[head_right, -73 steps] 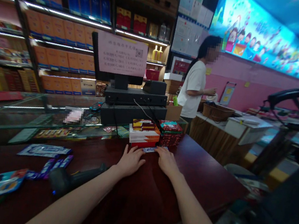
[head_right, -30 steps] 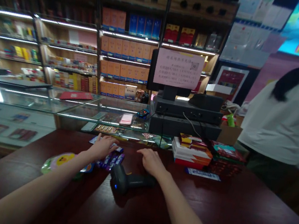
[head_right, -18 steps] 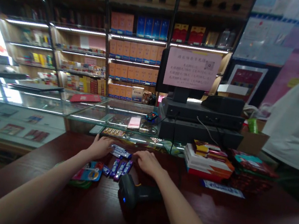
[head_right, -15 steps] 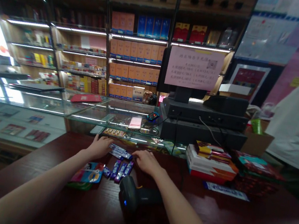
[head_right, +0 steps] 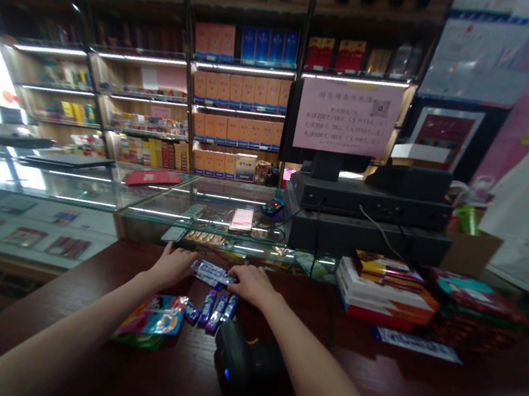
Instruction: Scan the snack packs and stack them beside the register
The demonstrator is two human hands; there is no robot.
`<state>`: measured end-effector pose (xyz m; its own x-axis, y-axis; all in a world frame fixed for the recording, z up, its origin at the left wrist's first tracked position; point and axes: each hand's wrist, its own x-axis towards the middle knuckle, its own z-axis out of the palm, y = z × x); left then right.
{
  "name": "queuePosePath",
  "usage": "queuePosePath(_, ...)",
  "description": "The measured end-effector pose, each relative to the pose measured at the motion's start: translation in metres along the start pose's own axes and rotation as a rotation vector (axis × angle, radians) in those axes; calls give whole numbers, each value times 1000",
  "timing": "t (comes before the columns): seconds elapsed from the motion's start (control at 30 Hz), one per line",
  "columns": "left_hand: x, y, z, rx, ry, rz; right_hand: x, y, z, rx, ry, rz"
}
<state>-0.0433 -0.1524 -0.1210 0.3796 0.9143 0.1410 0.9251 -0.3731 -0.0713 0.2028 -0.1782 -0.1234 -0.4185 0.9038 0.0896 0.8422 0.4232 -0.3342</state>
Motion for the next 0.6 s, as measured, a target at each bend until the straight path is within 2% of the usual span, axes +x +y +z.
queuePosePath(0.17, -6, 4, -9, 21, 4, -3, -1, -6, -1, -27, 30, -1)
queuePosePath(0.33, -10, 7, -19, 7, 30, 10, -11, -6, -10, -23, 84, -1)
queuePosePath(0.47, -13, 15, -35, -37, 73, 35, -30, 3, -20, 54, 171, -17)
queuePosePath(0.6, -19, 35, -49, -158, 103, 67, -59, 20, -25, 259, 318, -5)
